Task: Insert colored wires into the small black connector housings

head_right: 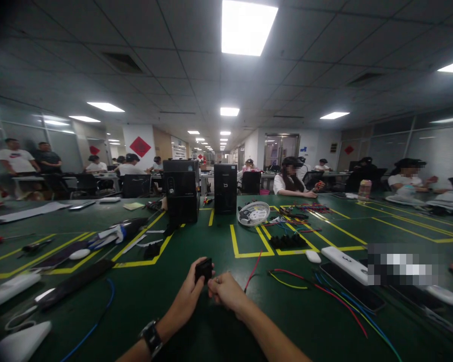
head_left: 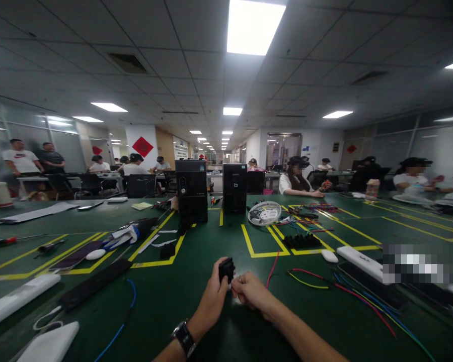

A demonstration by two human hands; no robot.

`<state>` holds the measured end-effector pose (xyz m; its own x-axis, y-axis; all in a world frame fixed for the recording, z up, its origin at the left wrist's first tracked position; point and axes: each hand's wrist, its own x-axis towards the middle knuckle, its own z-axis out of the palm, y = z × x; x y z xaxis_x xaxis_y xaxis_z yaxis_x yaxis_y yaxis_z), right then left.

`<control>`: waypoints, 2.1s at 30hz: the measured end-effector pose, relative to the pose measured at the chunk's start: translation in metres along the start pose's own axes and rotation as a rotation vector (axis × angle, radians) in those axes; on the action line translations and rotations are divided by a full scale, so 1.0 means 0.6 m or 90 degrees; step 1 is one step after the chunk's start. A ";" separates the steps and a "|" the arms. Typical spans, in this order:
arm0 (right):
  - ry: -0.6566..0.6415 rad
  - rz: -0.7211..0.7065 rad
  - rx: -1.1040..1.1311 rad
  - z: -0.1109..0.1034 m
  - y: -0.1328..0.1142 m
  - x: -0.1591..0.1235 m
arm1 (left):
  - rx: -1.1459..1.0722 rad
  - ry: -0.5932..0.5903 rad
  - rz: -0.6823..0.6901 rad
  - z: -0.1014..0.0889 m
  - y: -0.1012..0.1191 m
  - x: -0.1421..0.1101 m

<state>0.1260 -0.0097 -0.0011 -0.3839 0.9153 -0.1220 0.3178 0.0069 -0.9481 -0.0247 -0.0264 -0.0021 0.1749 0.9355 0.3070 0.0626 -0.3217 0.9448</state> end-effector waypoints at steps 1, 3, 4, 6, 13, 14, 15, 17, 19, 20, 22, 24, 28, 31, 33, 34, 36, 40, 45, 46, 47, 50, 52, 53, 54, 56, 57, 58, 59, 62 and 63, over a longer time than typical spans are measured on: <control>0.000 -0.003 0.003 0.001 0.000 -0.001 | -0.012 0.005 -0.010 0.002 0.001 -0.001; 0.006 -0.013 0.011 0.004 0.000 -0.002 | -0.030 0.018 -0.024 0.003 0.004 -0.003; 0.011 -0.021 0.017 0.004 0.000 -0.002 | -0.037 0.028 -0.024 0.003 0.005 -0.002; -0.006 -0.046 0.041 0.002 -0.003 -0.003 | -0.062 0.032 -0.016 -0.001 0.011 -0.001; -0.172 -0.096 0.106 -0.001 -0.015 -0.014 | -0.185 0.069 0.030 -0.004 0.045 0.012; -0.177 -0.097 0.108 0.000 -0.016 -0.014 | -0.192 0.095 0.017 -0.003 0.046 0.016; -0.169 -0.101 0.110 0.002 -0.017 -0.014 | -0.211 0.119 -0.001 -0.002 0.045 0.022; -0.119 -0.122 0.087 0.005 -0.018 -0.011 | -0.281 0.155 -0.032 -0.001 0.038 0.034; -0.041 -0.156 0.009 0.009 -0.016 -0.007 | -0.340 0.171 -0.067 -0.002 0.024 0.047; -0.001 -0.177 -0.048 0.012 -0.015 -0.005 | -0.347 0.179 -0.084 -0.002 0.016 0.052; 0.063 -0.211 -0.164 0.016 -0.014 -0.004 | -0.319 0.202 -0.109 0.000 -0.003 0.060; 0.104 -0.226 -0.253 0.018 -0.017 -0.005 | -0.277 0.228 -0.114 0.003 -0.018 0.062; 0.117 -0.248 -0.384 0.013 -0.034 -0.019 | -0.297 0.261 -0.094 0.013 -0.025 0.057; 0.148 -0.261 -0.474 0.016 -0.039 -0.030 | -0.388 0.259 -0.117 0.017 -0.011 0.052; 0.177 -0.241 -0.540 0.027 -0.036 -0.034 | -0.457 0.274 -0.161 0.015 0.001 0.052; 0.186 -0.230 -0.574 0.034 -0.033 -0.034 | -0.489 0.285 -0.187 0.013 0.007 0.052; 0.188 -0.215 -0.633 0.049 -0.028 -0.032 | -0.536 0.302 -0.230 0.006 0.013 0.054; 0.183 -0.205 -0.650 0.075 -0.027 -0.027 | -0.477 0.315 -0.171 -0.002 0.006 0.054; 0.189 -0.177 -0.612 0.082 -0.028 -0.033 | -0.342 0.317 -0.111 -0.001 -0.010 0.052; 0.184 -0.185 -0.610 0.078 -0.027 -0.034 | -0.345 0.294 -0.123 -0.002 -0.008 0.052; 0.180 -0.194 -0.607 0.072 -0.025 -0.035 | -0.353 0.260 -0.130 -0.005 -0.005 0.052; 0.177 -0.223 -0.575 0.052 -0.020 -0.037 | -0.325 0.172 -0.090 -0.017 0.010 0.052; 0.176 -0.229 -0.537 0.043 -0.021 -0.036 | -0.243 0.151 -0.030 -0.024 0.021 0.049; 0.174 -0.235 -0.515 0.039 -0.023 -0.035 | -0.200 0.151 -0.002 -0.025 0.025 0.047; 0.171 -0.242 -0.493 0.037 -0.026 -0.034 | -0.167 0.152 0.024 -0.024 0.029 0.045; 0.165 -0.258 -0.459 0.034 -0.035 -0.034 | -0.149 0.152 0.065 -0.020 0.036 0.042; 0.165 -0.265 -0.449 0.034 -0.040 -0.035 | -0.163 0.151 0.074 -0.017 0.039 0.042; 0.167 -0.269 -0.444 0.035 -0.042 -0.037 | -0.189 0.149 0.073 -0.014 0.042 0.043; 0.173 -0.265 -0.449 0.038 -0.042 -0.039 | -0.231 0.152 0.063 -0.014 0.045 0.046; 0.184 -0.221 -0.530 0.050 -0.029 -0.047 | -0.422 0.244 -0.010 -0.036 0.055 0.063; 0.180 -0.201 -0.563 0.054 -0.022 -0.048 | -0.488 0.294 -0.030 -0.049 0.057 0.069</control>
<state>0.1045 -0.0492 0.0054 -0.3770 0.8818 0.2836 0.8161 0.4610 -0.3486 -0.0444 0.0056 0.0464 -0.2353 0.9638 0.1254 -0.6426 -0.2511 0.7239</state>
